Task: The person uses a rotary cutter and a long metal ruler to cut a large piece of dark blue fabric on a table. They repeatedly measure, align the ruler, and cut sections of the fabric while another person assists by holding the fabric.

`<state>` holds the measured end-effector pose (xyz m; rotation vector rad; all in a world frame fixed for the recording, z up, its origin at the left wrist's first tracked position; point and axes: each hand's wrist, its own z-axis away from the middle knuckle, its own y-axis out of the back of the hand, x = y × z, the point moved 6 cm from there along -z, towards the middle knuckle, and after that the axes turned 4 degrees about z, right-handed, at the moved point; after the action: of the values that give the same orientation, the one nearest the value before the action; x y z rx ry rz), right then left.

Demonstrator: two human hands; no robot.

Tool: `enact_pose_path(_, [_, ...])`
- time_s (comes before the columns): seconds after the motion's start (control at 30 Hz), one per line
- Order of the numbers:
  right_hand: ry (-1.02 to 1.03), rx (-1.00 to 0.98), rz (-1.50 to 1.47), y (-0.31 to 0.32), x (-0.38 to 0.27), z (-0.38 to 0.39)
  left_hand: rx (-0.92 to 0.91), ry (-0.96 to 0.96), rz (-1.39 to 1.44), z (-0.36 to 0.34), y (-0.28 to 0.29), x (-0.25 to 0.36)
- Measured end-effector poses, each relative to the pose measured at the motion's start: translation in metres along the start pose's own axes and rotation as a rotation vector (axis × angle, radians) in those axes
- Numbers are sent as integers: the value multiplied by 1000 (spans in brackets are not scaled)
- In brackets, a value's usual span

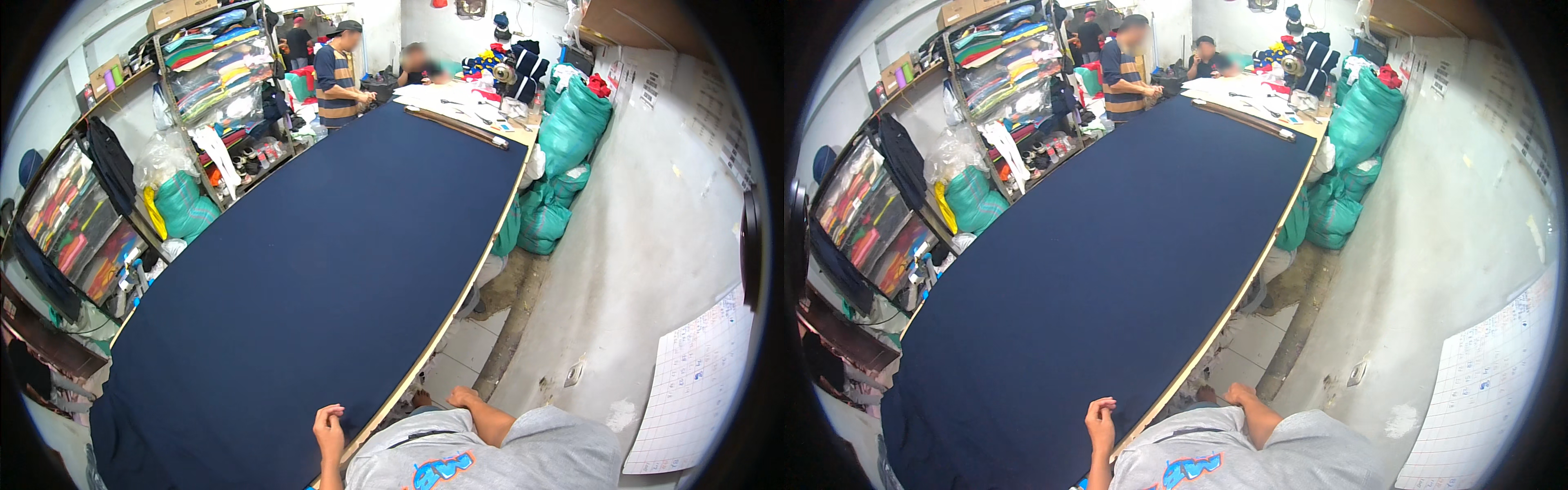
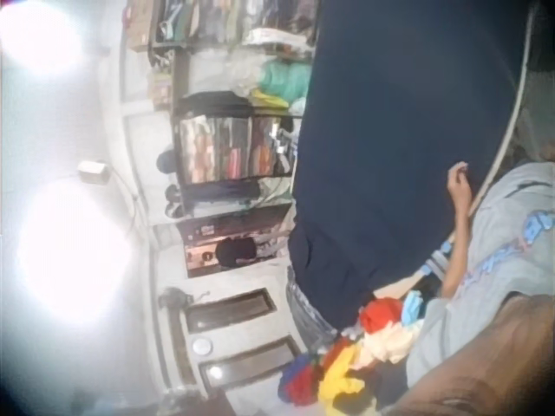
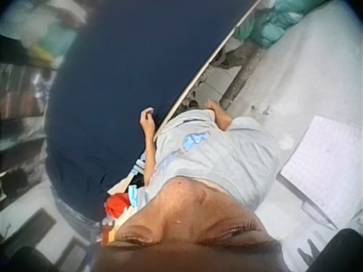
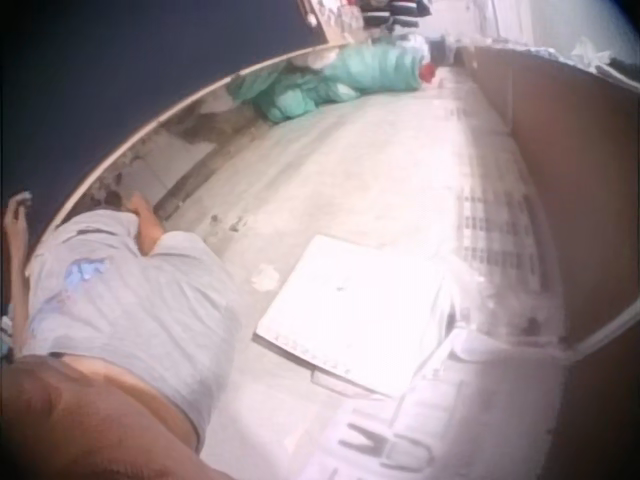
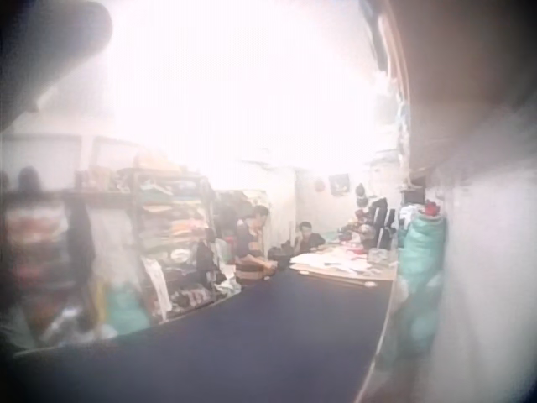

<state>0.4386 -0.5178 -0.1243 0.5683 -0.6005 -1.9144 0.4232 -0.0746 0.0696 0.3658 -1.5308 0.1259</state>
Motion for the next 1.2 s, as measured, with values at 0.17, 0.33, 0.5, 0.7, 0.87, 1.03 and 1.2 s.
enact_pose_path(0.17, [-117,65,-58,17,17,4,34,121,50,17,19,1])
enact_pose_path(0.33, [-87,152,-46,33,11,-1,4,157,-4,25,19,-7])
enact_pose_path(0.5, [29,350,-77,55,-30,7,-42,131,-25,31,8,-5])
enact_pose_path(0.7, [-15,411,-132,47,-46,0,-219,69,-122,39,-9,18])
enact_pose_path(0.87, [44,376,-90,22,-48,12,-246,141,-313,53,11,21])
enact_pose_path(1.03, [28,511,49,5,-4,2,-234,219,-309,58,31,-8])
enact_pose_path(1.2, [166,528,112,22,-48,33,-120,354,-224,67,68,-14])
